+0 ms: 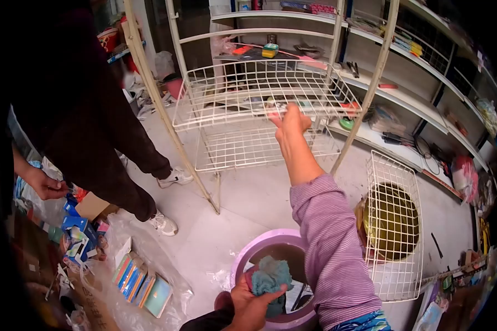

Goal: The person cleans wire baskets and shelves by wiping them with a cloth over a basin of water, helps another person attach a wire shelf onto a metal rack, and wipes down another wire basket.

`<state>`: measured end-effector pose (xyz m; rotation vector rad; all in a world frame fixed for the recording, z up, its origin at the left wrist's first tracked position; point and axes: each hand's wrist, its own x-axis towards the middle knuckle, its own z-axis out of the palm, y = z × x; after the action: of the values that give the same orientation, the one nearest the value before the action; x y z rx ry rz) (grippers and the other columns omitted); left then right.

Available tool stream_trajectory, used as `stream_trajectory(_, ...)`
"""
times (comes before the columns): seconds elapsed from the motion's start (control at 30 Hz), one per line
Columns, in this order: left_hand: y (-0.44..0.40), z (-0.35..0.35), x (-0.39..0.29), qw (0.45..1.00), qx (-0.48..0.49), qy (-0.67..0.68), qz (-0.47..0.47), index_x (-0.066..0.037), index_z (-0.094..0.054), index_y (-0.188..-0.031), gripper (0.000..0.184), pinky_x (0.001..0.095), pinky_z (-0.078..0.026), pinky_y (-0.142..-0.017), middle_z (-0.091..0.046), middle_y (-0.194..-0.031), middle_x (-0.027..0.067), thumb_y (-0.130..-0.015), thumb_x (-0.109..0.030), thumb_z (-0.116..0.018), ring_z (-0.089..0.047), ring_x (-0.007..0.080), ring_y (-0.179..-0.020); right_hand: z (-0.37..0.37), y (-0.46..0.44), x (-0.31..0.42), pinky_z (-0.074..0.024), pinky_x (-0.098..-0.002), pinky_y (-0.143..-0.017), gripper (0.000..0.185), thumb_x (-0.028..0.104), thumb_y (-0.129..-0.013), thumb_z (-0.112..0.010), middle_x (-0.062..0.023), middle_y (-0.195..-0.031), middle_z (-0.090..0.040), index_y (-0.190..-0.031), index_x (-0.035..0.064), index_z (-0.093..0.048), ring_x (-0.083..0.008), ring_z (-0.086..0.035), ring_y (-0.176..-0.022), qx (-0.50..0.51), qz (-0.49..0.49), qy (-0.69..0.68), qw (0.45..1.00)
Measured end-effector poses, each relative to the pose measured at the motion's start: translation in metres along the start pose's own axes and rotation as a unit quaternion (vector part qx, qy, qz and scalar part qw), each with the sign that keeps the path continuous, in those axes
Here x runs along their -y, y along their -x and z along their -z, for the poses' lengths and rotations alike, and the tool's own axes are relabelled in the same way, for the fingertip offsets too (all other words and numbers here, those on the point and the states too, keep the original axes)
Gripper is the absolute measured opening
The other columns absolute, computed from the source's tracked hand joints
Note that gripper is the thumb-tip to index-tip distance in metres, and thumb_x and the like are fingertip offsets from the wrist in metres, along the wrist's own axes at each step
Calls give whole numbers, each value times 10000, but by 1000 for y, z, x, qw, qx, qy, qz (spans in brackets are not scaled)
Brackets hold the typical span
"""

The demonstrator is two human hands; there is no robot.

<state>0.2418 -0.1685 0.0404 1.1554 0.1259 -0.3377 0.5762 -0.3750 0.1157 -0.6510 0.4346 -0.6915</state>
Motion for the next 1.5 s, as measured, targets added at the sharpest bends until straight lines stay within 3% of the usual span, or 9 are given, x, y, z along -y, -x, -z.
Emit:
stream_trajectory(0.23,1,3,-1,1000,8,-25,-12,48,-511,-1148,562,267,-499,-837,-651,-1014,79,-659,16,-785,-621,114,-905,-9,-14,14,-551,-571,-505,375,27,-857,-394,-303,-1036,-468,-1194,-84,-273,-396,-606,-666,7,-106,10,994)
stream_trajectory(0.3,1,4,1,999,-9,-43,-6,48,-511,-1149,561,268,-499,-838,-652,-1015,80,-660,14,-784,-621,114,-905,-11,-2,15,-548,-569,-493,349,20,-844,-421,-321,-1047,-464,-1151,-108,-313,-400,-603,-650,-65,-86,-21,994)
stream_trajectory(0.57,5,1,2,1000,21,3,-2,53,-503,-1154,572,257,-497,-831,-648,-1022,79,-662,-2,-789,-619,116,-900,10,22,16,-576,-570,-603,348,-14,-810,-383,-377,-944,-519,-1120,-143,-293,-498,-618,-748,-34,-11,10,999)
stream_trajectory(0.6,6,0,2,1000,21,2,0,51,-503,-1153,569,259,-497,-831,-648,-1021,79,-662,3,-787,-619,117,-900,13,27,18,-596,-514,-539,381,-68,-727,-397,-299,-1040,-433,-1088,-143,-303,-420,-612,-675,-31,-23,-16,999)
stream_trajectory(0.83,6,-4,6,1000,12,-7,6,42,-509,-1146,551,271,-500,-832,-646,-1016,77,-662,36,-772,-620,127,-901,14,39,11,-598,-507,-613,312,-29,-755,-425,-335,-903,-489,-1034,-122,-320,-414,-613,-680,-58,12,7,998)
stream_trajectory(0.87,7,-5,7,1000,12,-5,5,41,-509,-1145,549,272,-501,-832,-646,-1015,77,-662,40,-769,-620,128,-901,12,42,12,-505,-356,-357,211,-27,-726,-403,-226,-707,-491,-909,-130,-388,-307,-569,-473,-71,-7,-15,997)
stream_trajectory(0.97,6,-6,4,1000,9,5,11,37,-512,-1142,542,278,-502,-832,-645,-1013,76,-662,54,-763,-621,133,-902,18,56,17,-524,-363,-381,209,-9,-745,-431,-219,-730,-496,-916,-126,-400,-278,-535,-443,-36,-15,-3,999)
stream_trajectory(1.33,8,-9,-2,998,-13,60,-8,5,-540,-1072,439,300,-523,-770,-646,-958,89,-684,67,-736,-637,169,-832,60,119,28,-588,-438,-662,376,178,-864,-565,-219,-854,-504,-1018,-131,-417,-285,-590,-707,118,-66,55,989)
stream_trajectory(1.5,22,-11,-10,997,-26,76,-14,19,-538,-1097,367,318,-514,-775,-638,-990,107,-751,66,-651,-629,193,-855,106,159,55,-539,-400,-785,749,383,-820,-665,-265,-1029,-531,-1250,-149,-358,-309,-594,-934,171,-162,126,964)
